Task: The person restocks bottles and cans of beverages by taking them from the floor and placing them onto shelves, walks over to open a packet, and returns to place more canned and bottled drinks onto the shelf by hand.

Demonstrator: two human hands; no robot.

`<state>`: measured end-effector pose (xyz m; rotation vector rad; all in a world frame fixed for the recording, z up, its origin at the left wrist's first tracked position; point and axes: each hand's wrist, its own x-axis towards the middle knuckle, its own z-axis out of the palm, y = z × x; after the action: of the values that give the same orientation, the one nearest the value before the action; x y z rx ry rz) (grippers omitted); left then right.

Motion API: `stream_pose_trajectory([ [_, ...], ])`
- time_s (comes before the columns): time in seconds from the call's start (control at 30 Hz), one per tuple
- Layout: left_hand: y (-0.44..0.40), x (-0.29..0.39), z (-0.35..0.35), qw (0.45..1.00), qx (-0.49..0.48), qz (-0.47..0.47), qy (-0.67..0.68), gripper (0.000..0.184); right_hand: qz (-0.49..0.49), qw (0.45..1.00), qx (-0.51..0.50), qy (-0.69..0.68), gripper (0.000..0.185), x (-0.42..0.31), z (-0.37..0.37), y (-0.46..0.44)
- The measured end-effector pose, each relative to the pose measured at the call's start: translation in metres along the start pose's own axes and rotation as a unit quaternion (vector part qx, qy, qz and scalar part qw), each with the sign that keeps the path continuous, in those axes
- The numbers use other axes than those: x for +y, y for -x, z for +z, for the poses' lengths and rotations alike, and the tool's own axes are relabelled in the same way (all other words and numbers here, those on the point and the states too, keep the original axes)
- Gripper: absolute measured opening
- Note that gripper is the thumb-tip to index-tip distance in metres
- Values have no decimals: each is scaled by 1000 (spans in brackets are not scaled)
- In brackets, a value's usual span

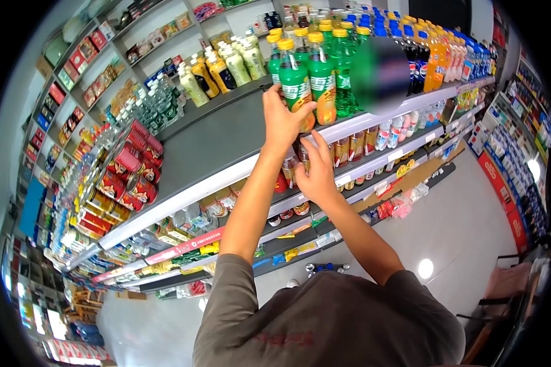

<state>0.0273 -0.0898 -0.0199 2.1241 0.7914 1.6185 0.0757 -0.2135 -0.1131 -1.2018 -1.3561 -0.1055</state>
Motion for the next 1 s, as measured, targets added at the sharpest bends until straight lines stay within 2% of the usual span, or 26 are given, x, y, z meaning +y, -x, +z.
stream_pose_trajectory([
  [0.03, 3, -4, 1, 1000, 5, 18, -18, 87, -2, 1000, 3, 5, 53, 3, 1, 5],
  [0.1, 7, -15, 2, 1000, -22, -6, 16, 90, -5, 1000, -9, 11, 52, 14, 1, 29],
  [0.13, 12, -8, -2, 999, -25, 2, -20, 90, -6, 1000, -15, 15, 51, 20, -2, 45],
  [0.27, 21, -3, -14, 996, -81, -19, -18, 89, 24, 991, -112, 70, 48, 72, -15, 154],
  [0.37, 43, 15, -40, 996, -94, 9, 1, 80, 121, 952, -242, 143, 47, 112, -54, 253],
  [0.43, 82, 26, -70, 996, -76, 49, 28, 68, 217, 901, -318, 199, 46, 144, -98, 344],
  [0.47, 113, 27, -87, 991, -100, 66, 57, 55, 267, 865, -351, 238, 45, 155, -126, 389],
  [0.5, 151, 29, -108, 985, -123, 81, 85, 43, 359, 795, -406, 272, 48, 148, -158, 419],
  [0.53, 202, 9, -114, 979, -117, 77, 145, 30, 418, 702, -498, 289, 48, 159, -195, 461],
  [0.57, 264, -21, -121, 979, -147, 26, 141, 30, 477, 602, -557, 316, 44, 153, -228, 491],
  [0.6, 318, -38, -127, 971, -179, -116, 105, 26, 383, 540, -671, 333, 35, 175, -267, 560],
  [0.63, 392, -71, -134, 943, -193, -263, 61, 24, 567, 547, -569, 237, 30, 103, -282, 496],
  [0.67, 477, -111, -154, 855, -278, -437, -33, 25, 592, 517, -575, 227, 30, 91, -299, 506],
  [0.7, 624, -168, -184, 745, -429, -453, -236, 23, 599, 499, -584, 225, 30, 85, -306, 520],
  [0.73, 706, -183, -218, 634, -530, -487, -283, 23, 604, 489, -588, 223, 30, 85, -311, 540],
  [0.77, 743, -179, -254, 574, -560, -529, -278, 22, 609, 488, -586, 220, 30, 82, -309, 551],
  [0.8, 766, -168, -285, 542, -540, -595, -248, 22, 618, 492, -573, 217, 29, 80, -301, 560],
  [0.87, 786, -150, -325, 508, -473, -692, -196, 21, 639, 511, -528, 226, 29, 77, -274, 564],
  [0.93, 792, -156, -347, 502, -439, -726, -170, 20, 670, 530, -449, 263, 32, 79, -229, 560],
  [0.97, 792, -166, -356, 505, -431, -731, -157, 20, 584, 593, -469, 296, 32, 86, -206, 565],
  [1.0, 789, -181, -362, 512, -429, -730, -146, 19, 366, 629, -606, 322, 32, 105, -186, 577],
])
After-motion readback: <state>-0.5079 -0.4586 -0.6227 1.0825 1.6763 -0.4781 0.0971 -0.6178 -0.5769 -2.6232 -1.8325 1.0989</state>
